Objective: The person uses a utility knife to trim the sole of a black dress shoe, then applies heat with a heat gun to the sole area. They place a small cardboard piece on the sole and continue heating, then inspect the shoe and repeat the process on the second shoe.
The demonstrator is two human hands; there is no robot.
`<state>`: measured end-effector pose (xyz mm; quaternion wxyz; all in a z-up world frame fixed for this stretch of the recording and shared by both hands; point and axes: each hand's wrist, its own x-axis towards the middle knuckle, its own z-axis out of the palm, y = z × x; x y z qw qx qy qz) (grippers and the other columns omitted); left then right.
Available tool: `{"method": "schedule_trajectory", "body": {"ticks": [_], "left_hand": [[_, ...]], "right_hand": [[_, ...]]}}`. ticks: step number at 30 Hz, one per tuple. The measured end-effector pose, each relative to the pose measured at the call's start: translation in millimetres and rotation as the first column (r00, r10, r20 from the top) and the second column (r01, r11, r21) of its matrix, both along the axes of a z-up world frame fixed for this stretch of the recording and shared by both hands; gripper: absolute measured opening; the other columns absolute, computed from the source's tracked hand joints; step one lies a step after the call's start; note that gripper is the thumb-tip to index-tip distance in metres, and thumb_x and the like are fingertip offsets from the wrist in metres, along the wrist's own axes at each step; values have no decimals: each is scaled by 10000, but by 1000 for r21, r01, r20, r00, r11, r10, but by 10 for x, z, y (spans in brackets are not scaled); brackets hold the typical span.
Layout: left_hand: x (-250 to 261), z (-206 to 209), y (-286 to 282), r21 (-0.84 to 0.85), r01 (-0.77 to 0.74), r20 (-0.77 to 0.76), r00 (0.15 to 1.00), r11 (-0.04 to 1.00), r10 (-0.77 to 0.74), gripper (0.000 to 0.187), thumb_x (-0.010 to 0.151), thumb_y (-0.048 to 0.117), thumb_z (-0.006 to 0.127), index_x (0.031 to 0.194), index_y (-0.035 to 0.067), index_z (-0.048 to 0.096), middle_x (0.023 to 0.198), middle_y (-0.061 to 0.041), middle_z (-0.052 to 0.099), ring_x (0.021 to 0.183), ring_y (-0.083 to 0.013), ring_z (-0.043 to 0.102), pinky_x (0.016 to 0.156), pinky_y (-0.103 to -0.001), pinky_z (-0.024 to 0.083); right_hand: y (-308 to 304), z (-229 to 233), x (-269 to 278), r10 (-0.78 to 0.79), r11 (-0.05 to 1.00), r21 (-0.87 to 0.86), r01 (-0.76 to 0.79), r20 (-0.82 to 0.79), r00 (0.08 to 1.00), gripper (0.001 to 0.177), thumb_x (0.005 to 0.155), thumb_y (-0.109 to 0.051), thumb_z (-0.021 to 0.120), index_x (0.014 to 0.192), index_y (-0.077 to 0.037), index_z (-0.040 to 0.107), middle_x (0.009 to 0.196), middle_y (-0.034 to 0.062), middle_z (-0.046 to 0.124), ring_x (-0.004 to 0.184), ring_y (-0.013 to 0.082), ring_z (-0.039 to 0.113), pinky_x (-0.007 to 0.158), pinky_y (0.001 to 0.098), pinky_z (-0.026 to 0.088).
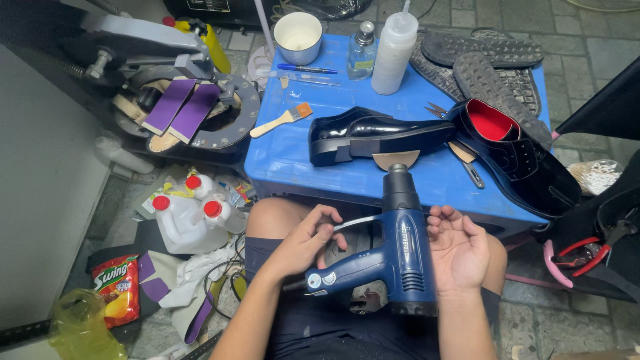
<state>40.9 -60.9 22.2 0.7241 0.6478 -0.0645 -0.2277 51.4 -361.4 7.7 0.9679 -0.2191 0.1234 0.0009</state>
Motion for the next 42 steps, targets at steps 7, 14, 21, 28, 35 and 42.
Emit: {"method": "schedule_trajectory", "body": {"ticks": [7,14,21,28,35,42], "left_hand": [[-117,-152,180,-58,-38,28,999,998,40,308,1080,317,462,1270,74,458,958,-116,723,473,-79,541,477,-207,486],[-155,-214,114,-37,-11,-20,1000,999,10,289,1074,290,455,1277,84,445,956,-100,725,463,-77,540,474,-208,480],[-92,-165,-79,-7,34,-65,997,999,-35,273,1076,273,463,1278,91,436,934,-84,730,467,-81,535,480,-216,462],[-6,-69,-190,36,44,-57,998,998,-42,315,1066,323,456,1282,96,429,928,-89,740,458,-78,534,467,-217,471],[73,-42,-237,7,39,37,999,999,-40,357,1073,358,446,1305,90,415,959,-89,742,481,-73,553,474,-211,483],[61,-77,-103,-19,15,61,998,1000,-13,380,1069,386,450,1306,93,407,959,-87,734,486,-71,566,475,-202,475]], "right_hand": [[170,-56,7,46,999,-11,-46,8,999,316,1043,-213,469,1145,65,582,1140,213,657,976,252,636,897,348,544],[79,-161,-85,38,999,-22,-39,-24,999,323,1028,-212,474,1143,69,584,1138,217,664,969,253,639,902,351,541],[-129,-243,-176,-31,999,-32,29,-55,998,309,1024,-211,478,1137,58,581,1122,200,654,961,250,621,903,355,539],[-233,-208,-137,-52,999,-14,51,-45,998,317,1034,-208,483,1160,69,568,1148,212,635,958,244,605,904,351,535],[-281,-56,-54,-75,997,-34,74,-19,997,327,1024,-231,492,1153,62,560,1142,218,631,965,252,615,910,356,537],[-191,-45,18,-34,999,-9,35,7,999,326,1048,-225,482,1160,70,564,1151,232,638,975,261,619,912,352,536]]}}
